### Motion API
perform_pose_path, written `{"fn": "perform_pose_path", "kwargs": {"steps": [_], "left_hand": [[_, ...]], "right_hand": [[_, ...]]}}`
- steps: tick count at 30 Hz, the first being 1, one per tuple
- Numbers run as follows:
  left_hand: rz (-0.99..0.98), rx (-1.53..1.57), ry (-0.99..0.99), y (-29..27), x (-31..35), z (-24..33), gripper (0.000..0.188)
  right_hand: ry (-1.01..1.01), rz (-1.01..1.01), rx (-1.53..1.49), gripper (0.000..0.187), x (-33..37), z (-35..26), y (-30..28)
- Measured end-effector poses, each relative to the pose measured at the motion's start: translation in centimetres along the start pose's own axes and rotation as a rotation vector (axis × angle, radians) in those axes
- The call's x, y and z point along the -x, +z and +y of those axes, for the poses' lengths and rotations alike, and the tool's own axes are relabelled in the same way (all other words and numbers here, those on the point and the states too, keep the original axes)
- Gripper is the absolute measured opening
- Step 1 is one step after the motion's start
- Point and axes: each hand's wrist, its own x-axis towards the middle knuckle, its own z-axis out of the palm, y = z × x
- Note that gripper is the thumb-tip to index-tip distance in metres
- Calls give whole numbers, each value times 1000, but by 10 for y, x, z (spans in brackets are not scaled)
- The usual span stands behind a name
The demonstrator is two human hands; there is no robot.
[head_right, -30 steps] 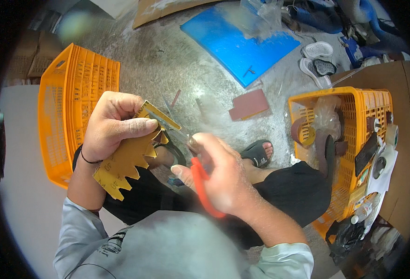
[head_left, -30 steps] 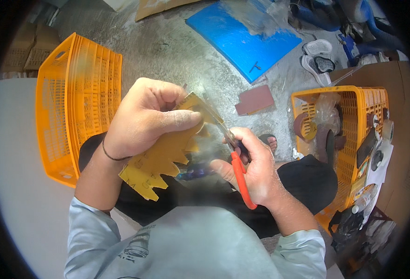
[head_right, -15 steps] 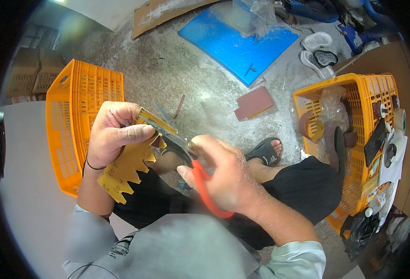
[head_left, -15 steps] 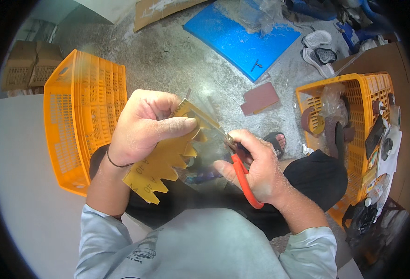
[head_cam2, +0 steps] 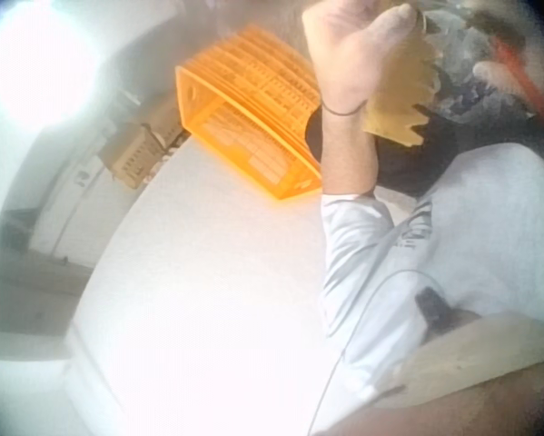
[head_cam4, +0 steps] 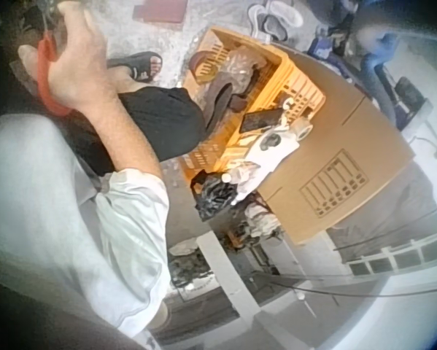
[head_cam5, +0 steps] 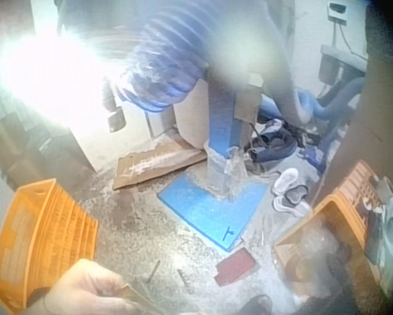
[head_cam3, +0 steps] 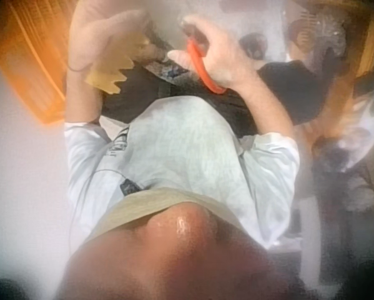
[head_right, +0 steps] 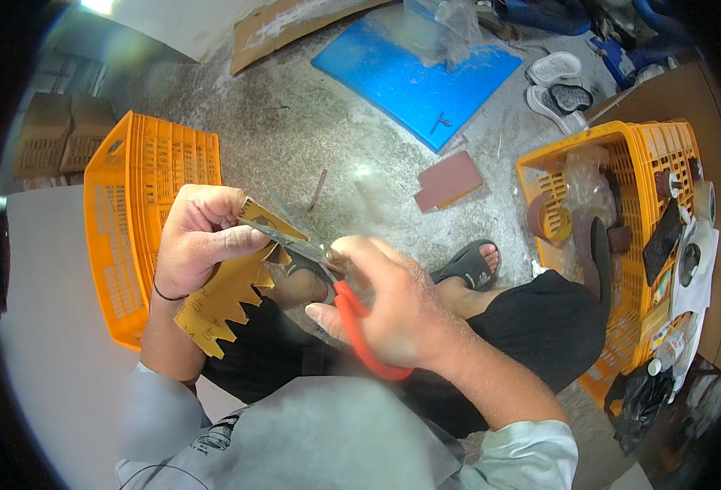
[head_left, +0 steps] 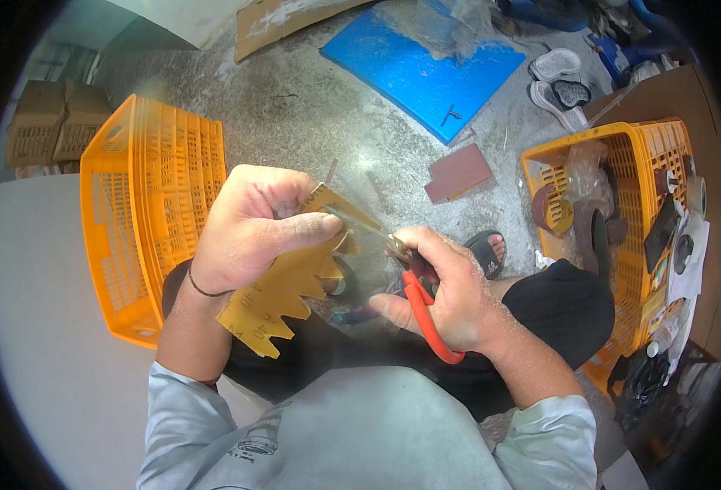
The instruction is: The person uses scissors to cut a sheet of sandpaper into a jagged, saw-toothed shape. They then cut a second sheet of sandpaper into a rectangular strip. The person briefly rubs the cut sandpaper against a blue hose-like object.
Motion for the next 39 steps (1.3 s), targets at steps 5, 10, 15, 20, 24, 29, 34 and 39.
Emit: {"fn": "perform_pose_path", "kwargs": {"steps": [5, 10, 15, 20, 24, 29, 34, 39], "left_hand": [[1, -8, 20, 0, 3, 1, 9], [21, 81, 17, 5, 1, -1, 8], [35, 107, -37, 6, 3, 1, 8], [21, 61, 13, 4, 4, 0, 8], [24, 21, 17, 5, 2, -1, 7], [27, 131, 12, 8, 3, -1, 6], [1, 106, 10, 6, 4, -1, 8], [-15, 132, 38, 8, 6, -3, 8]], "right_hand": [[-20, 43, 17, 44, 0, 0, 0], [-58, 86, -15, 40, 0, 6, 3], [-57, 80, 31, 43, -1, 9, 5], [-171, 136, 14, 42, -3, 9, 7], [-131, 119, 20, 42, -2, 8, 5], [-65, 78, -3, 42, -2, 7, 3], [-144, 107, -17, 39, -3, 5, 3], [-110, 88, 53, 41, -2, 7, 2]]}}
